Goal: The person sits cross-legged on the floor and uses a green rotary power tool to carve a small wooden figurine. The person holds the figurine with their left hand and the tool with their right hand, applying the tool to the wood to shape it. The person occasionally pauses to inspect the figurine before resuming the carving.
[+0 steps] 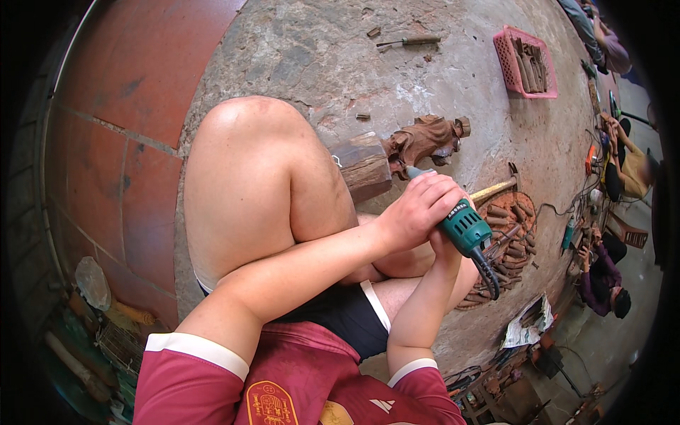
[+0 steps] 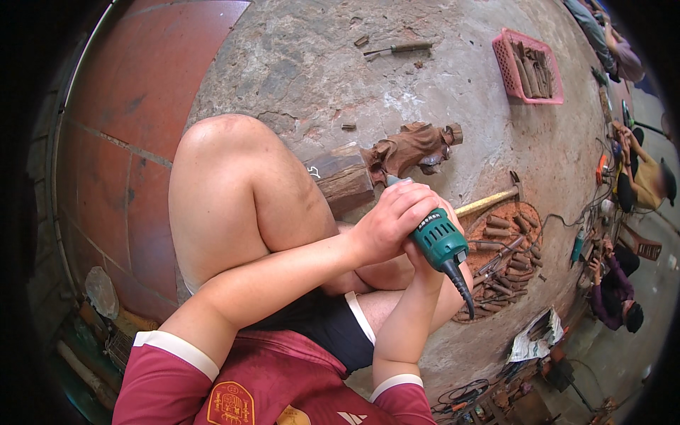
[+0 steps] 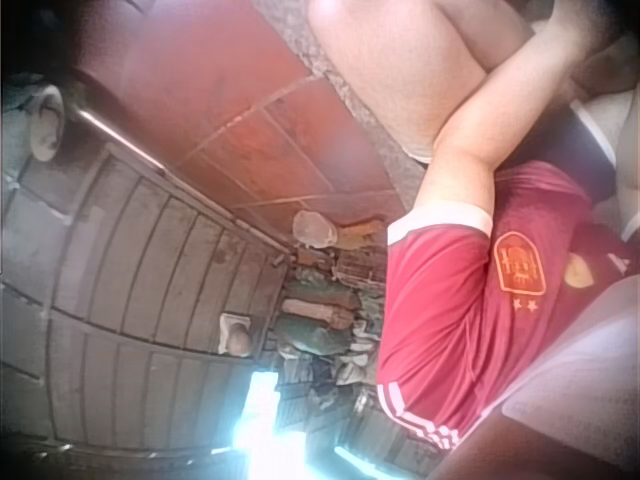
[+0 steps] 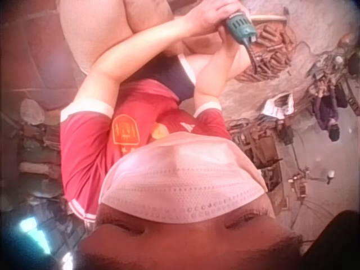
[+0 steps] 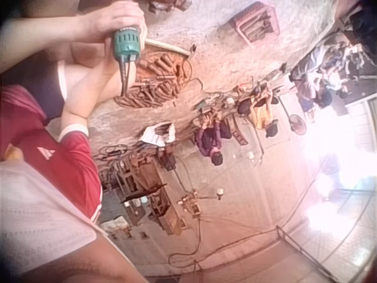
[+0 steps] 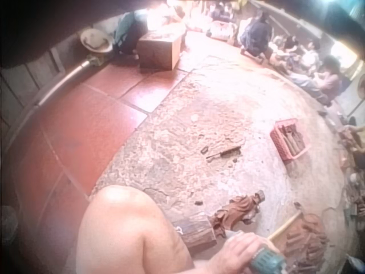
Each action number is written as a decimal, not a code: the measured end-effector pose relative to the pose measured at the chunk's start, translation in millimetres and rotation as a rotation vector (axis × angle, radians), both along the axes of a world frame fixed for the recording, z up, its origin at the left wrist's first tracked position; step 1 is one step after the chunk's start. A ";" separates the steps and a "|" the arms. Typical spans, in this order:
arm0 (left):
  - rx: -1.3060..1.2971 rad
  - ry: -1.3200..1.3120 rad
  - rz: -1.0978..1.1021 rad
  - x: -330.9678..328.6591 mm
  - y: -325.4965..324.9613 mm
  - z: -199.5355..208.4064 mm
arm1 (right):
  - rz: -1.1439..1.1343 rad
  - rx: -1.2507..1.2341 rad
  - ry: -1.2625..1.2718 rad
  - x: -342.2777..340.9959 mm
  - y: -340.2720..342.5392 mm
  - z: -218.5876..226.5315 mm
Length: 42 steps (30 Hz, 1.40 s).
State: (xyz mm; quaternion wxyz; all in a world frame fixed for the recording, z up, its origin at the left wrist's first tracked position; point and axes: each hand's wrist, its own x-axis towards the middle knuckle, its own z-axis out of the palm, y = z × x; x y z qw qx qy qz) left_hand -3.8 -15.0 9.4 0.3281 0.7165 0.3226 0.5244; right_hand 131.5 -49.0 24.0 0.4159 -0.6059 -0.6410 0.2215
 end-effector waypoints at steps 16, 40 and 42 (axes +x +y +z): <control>0.005 -0.002 0.002 -0.8 0.3 -2.0 | -0.012 -0.005 0.019 -0.6 -2.4 -3.8; 0.007 0.002 0.009 -2.5 0.0 -1.0 | 0.006 0.002 0.038 -4.0 0.4 -2.0; 0.008 0.005 0.010 -2.9 -0.3 -1.5 | -0.003 -0.001 0.046 -4.5 -0.1 -2.8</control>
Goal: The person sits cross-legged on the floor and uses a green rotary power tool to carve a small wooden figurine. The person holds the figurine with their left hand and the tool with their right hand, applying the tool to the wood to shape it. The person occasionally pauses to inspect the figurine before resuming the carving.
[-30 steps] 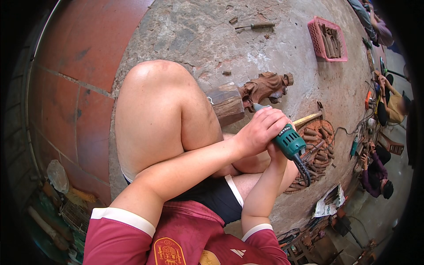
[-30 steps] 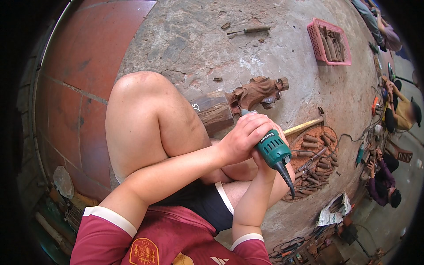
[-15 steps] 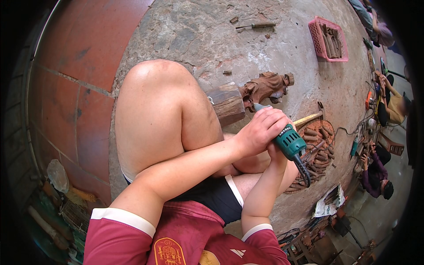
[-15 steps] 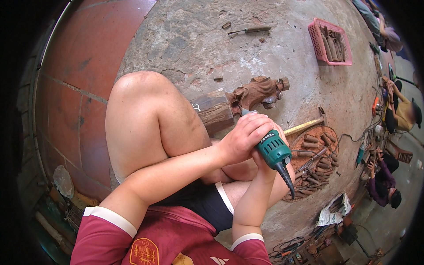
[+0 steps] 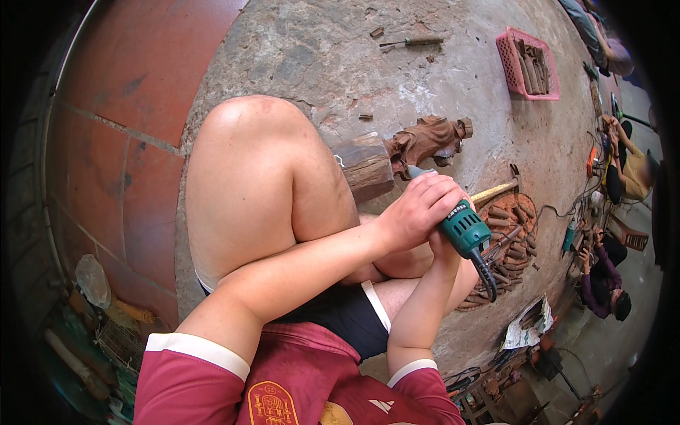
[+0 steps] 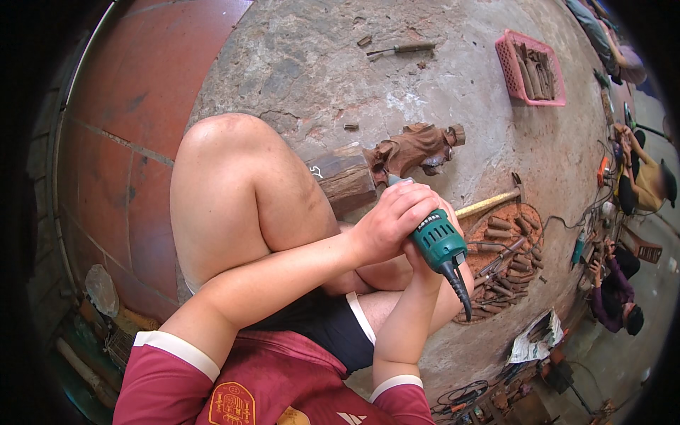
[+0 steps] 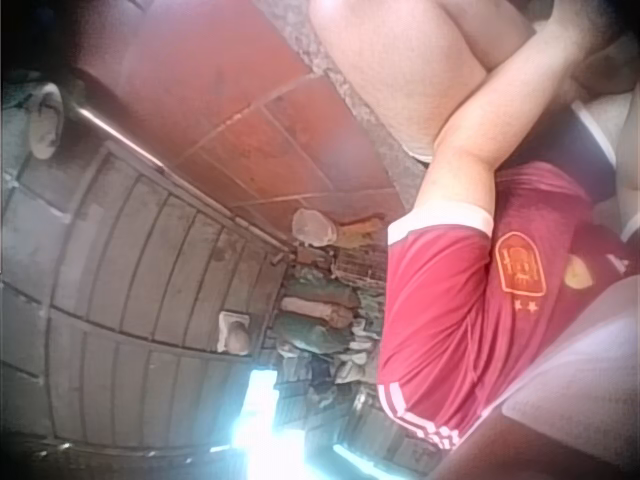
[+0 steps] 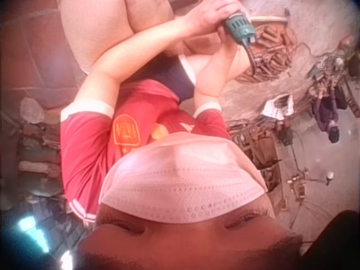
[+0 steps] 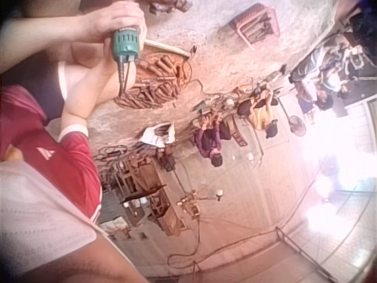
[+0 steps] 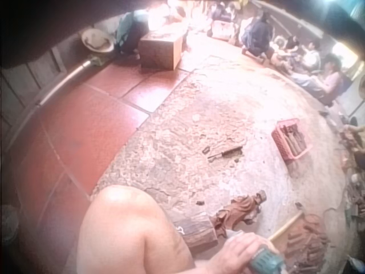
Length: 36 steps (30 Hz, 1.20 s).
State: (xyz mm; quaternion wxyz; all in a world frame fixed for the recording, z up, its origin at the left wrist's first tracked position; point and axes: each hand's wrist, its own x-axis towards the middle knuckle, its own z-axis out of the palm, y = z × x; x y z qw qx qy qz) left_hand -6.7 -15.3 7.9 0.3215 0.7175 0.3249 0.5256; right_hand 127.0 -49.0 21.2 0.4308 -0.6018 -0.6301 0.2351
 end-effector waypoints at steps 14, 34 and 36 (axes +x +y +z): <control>0.003 -0.009 -0.005 2.0 2.3 2.7 | -0.026 -0.032 0.039 1.6 -3.8 -0.6; -0.002 -0.012 0.005 1.2 1.9 -0.4 | -0.034 -0.014 -0.020 1.9 -2.1 -4.0; -0.002 -0.009 0.005 1.0 1.9 -0.6 | -0.030 -0.003 -0.027 1.9 -1.3 -4.9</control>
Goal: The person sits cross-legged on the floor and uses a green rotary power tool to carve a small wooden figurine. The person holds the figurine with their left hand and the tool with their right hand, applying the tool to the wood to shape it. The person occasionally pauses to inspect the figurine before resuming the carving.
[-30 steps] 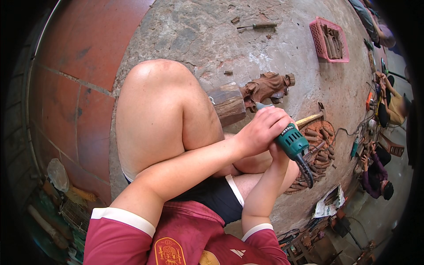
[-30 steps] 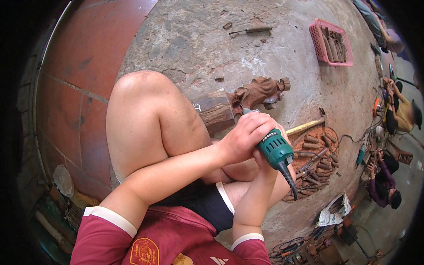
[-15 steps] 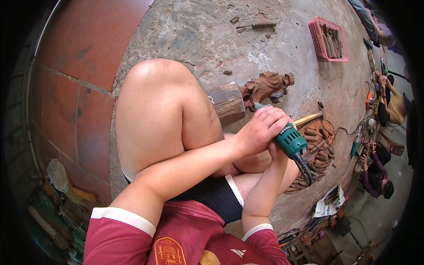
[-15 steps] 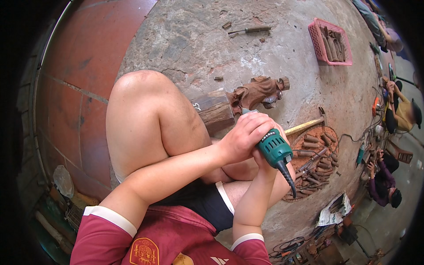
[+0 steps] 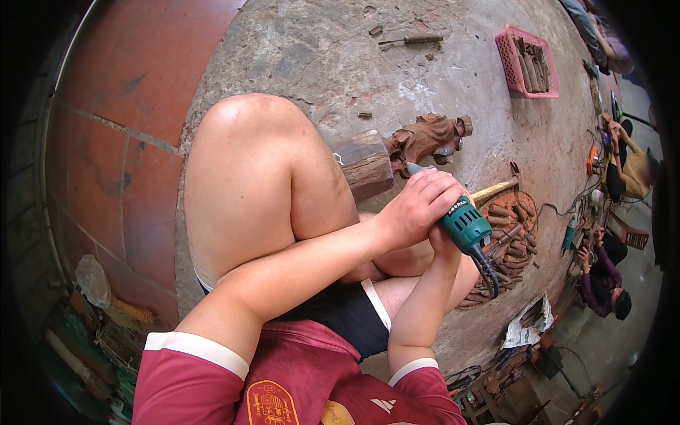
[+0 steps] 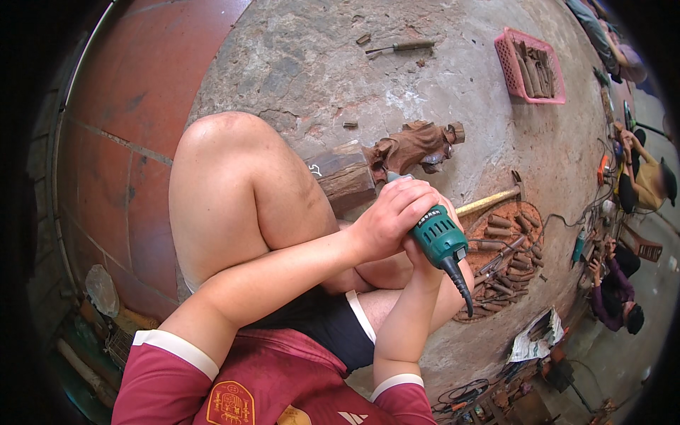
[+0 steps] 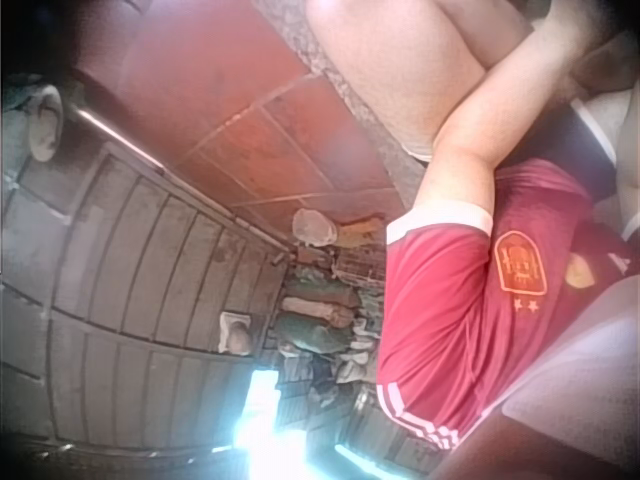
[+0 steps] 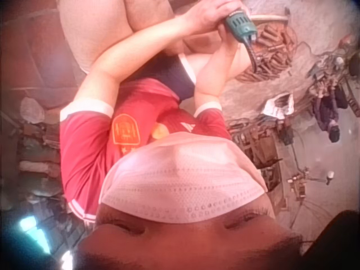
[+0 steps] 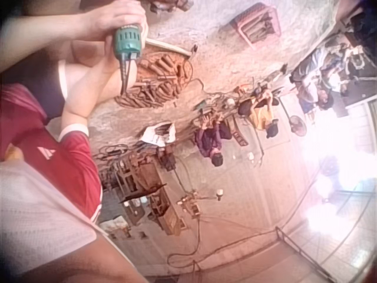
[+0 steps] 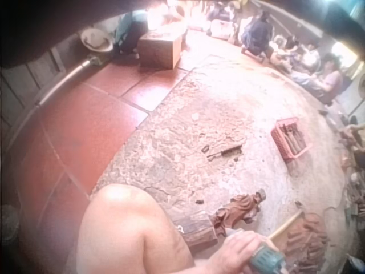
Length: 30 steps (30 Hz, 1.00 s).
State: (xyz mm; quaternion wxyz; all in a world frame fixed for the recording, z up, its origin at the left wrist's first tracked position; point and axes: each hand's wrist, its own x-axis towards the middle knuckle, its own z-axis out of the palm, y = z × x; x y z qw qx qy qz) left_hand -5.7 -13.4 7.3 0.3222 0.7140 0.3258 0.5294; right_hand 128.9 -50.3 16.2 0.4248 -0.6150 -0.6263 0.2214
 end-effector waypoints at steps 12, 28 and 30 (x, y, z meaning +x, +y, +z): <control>0.006 -0.007 -0.005 0.6 1.6 0.3 | 0.012 -0.016 0.031 1.0 -1.6 0.1; 0.015 -0.001 0.003 0.0 2.3 0.5 | -0.014 -0.022 0.032 -1.9 -1.2 1.8; 0.013 0.003 0.007 -0.2 2.3 0.2 | -0.007 -0.023 0.061 -2.3 -0.2 2.0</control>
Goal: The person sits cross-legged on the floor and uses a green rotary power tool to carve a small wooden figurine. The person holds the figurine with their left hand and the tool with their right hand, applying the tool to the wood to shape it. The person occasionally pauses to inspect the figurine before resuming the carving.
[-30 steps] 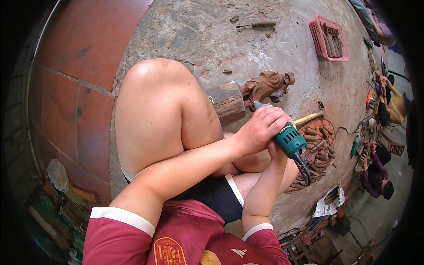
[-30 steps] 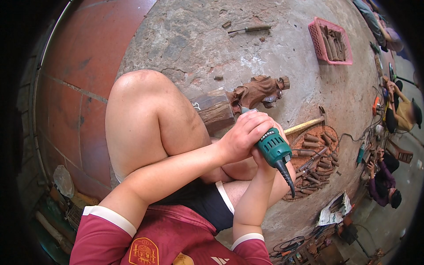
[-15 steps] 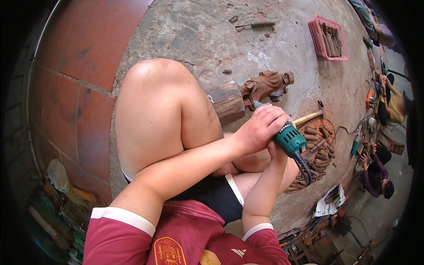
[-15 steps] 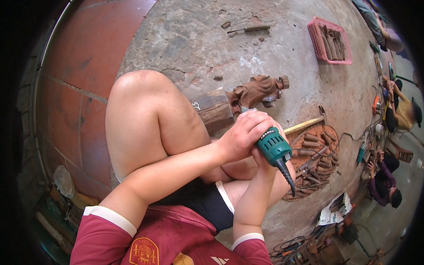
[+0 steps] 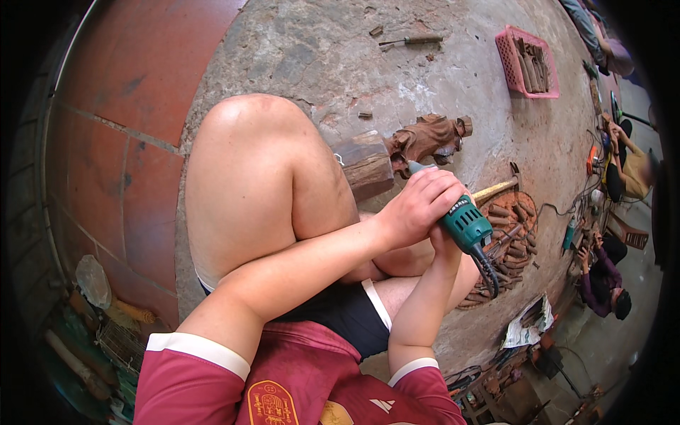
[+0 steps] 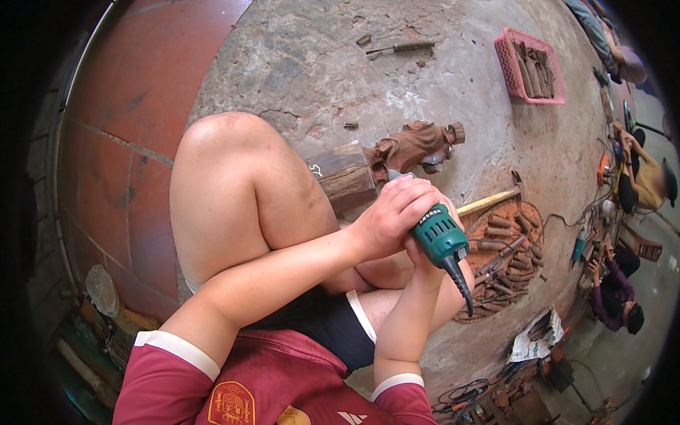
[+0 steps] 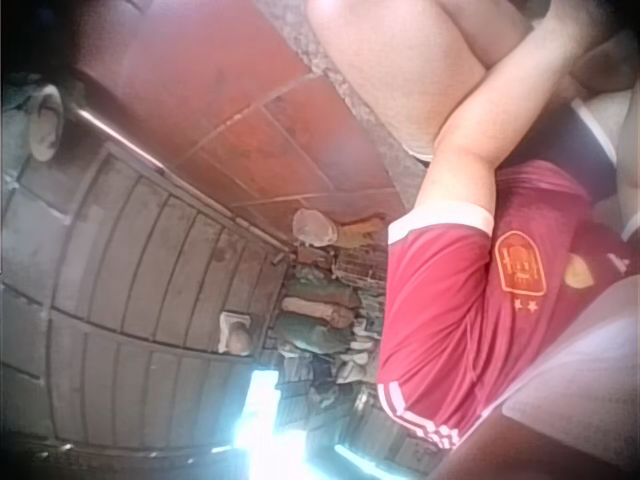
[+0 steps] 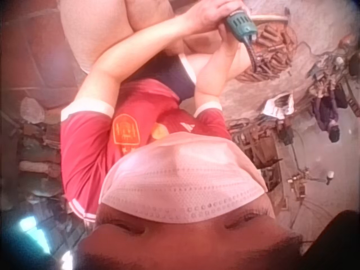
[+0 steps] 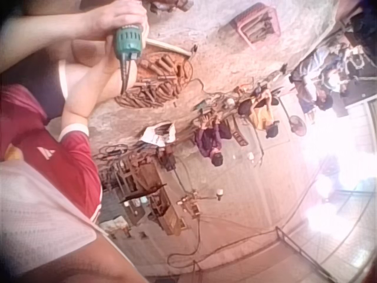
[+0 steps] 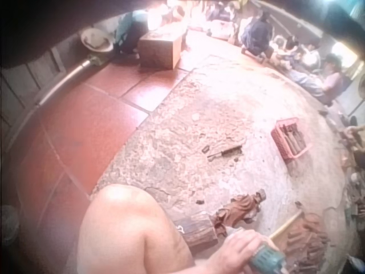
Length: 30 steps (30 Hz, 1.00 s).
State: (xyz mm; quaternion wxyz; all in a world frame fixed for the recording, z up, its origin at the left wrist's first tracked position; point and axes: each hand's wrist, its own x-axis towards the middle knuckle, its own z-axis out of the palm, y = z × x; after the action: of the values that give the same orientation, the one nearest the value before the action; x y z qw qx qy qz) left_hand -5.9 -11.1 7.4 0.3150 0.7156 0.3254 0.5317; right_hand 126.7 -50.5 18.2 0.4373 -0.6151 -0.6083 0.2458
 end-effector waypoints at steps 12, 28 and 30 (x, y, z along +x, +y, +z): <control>-0.026 -0.014 -0.018 0.6 -1.5 -1.5 | 0.010 0.009 0.034 3.8 -2.8 -5.0; -0.033 0.040 -0.024 3.1 -1.3 0.1 | -0.048 -0.069 0.092 10.5 -10.9 -23.7; -0.040 0.059 -0.023 3.1 -2.3 -0.6 | -0.045 -0.090 0.144 10.7 -12.2 -25.8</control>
State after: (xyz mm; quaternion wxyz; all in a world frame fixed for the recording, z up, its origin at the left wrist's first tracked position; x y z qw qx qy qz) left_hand -2.8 -13.4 6.8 0.3256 0.7282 0.3371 0.5001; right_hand 137.4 -62.7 -7.6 0.4574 -0.6282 -0.5495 0.3067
